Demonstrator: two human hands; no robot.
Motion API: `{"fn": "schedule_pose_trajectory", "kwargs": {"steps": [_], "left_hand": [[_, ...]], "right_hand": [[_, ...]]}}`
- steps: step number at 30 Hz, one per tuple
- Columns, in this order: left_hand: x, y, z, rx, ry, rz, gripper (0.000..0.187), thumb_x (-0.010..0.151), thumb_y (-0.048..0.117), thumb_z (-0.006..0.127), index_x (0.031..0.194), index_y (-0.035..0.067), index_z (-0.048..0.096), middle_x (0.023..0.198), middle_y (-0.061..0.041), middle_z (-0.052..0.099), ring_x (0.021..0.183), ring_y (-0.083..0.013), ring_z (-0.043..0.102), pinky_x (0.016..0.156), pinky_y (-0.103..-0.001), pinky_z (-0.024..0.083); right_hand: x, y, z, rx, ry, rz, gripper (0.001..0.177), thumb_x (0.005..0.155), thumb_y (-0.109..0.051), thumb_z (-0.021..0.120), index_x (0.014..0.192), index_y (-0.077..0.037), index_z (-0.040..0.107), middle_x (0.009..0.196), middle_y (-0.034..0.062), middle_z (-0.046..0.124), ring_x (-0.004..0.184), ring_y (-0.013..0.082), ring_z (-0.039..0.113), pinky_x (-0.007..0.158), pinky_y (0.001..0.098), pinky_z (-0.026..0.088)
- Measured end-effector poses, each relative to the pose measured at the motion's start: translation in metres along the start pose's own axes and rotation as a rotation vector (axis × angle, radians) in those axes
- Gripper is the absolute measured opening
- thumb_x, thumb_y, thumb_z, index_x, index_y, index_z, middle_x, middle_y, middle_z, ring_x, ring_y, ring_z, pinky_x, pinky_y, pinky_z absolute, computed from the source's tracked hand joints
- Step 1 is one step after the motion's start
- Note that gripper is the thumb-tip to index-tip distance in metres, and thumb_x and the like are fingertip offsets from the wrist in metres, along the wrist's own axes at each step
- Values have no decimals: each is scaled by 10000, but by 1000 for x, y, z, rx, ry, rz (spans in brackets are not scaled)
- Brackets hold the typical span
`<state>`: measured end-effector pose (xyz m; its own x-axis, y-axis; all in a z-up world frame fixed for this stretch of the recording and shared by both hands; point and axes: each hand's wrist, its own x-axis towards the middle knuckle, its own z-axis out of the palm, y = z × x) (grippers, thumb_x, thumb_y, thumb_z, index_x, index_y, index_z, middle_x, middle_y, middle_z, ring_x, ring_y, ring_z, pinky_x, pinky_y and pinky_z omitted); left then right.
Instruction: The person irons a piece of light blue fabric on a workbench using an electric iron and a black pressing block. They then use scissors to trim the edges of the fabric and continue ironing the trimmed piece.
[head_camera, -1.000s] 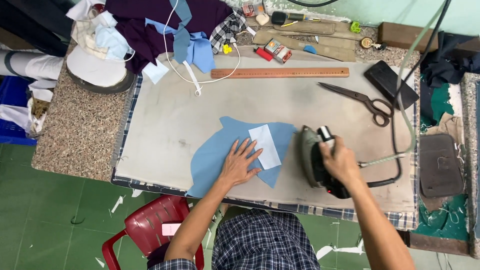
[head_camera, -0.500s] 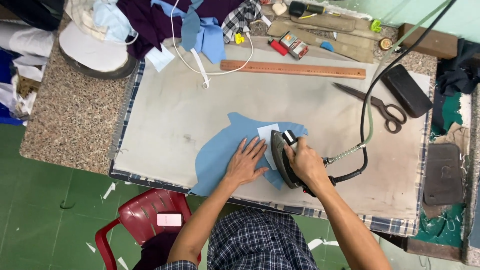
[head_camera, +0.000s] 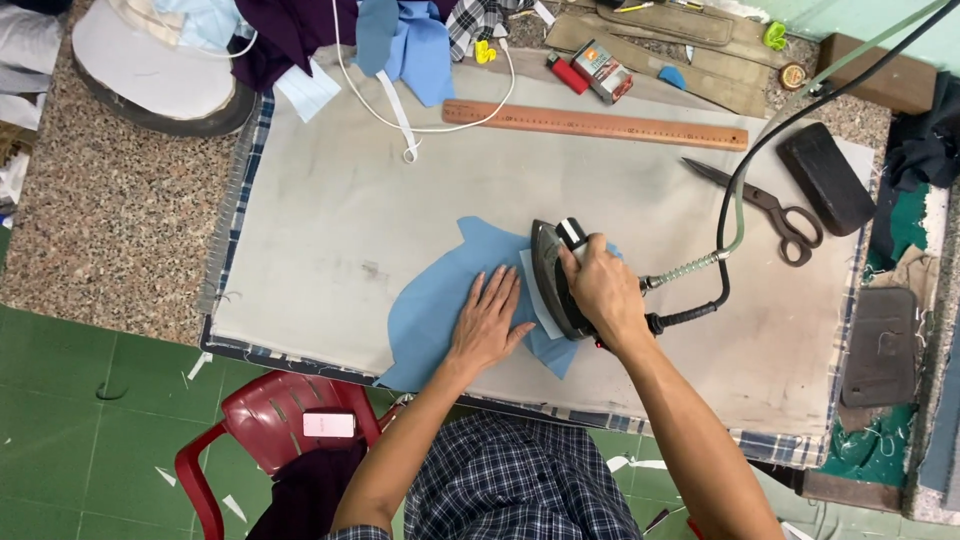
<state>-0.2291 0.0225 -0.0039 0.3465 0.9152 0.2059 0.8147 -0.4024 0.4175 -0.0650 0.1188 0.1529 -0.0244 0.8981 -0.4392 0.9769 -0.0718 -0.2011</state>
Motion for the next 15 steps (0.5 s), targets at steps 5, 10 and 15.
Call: {"fn": "schedule_pose_trajectory", "kwargs": {"steps": [5, 10, 15], "left_hand": [[-11, 0, -14, 66, 37, -76, 722, 1036, 582, 384, 1471, 15, 490, 1578, -195, 412, 1501, -336, 322, 1251, -566, 137], [-24, -12, -26, 63, -9, -75, 721, 1036, 582, 385, 1500, 36, 464, 1596, -186, 393, 1508, -343, 308, 1245, -580, 130], [-34, -29, -32, 79, -70, -124, 712, 1015, 572, 440, 1505, 56, 471, 1606, -188, 385, 1507, -358, 307, 1228, -599, 134]], "right_hand": [[22, -4, 8, 13, 75, 15, 532, 1063, -519, 424, 1139, -2, 524, 890, 293, 709, 879, 489, 737, 733, 559, 592], [33, 13, 35, 78, 143, 50, 554, 1041, -567, 475, 1126, -21, 510, 859, 289, 694, 852, 490, 734, 696, 553, 591], [1, 3, 39, 156, 92, 150, 532, 1008, -513, 548, 1160, -5, 511, 924, 328, 692, 905, 517, 721, 740, 573, 582]]}}
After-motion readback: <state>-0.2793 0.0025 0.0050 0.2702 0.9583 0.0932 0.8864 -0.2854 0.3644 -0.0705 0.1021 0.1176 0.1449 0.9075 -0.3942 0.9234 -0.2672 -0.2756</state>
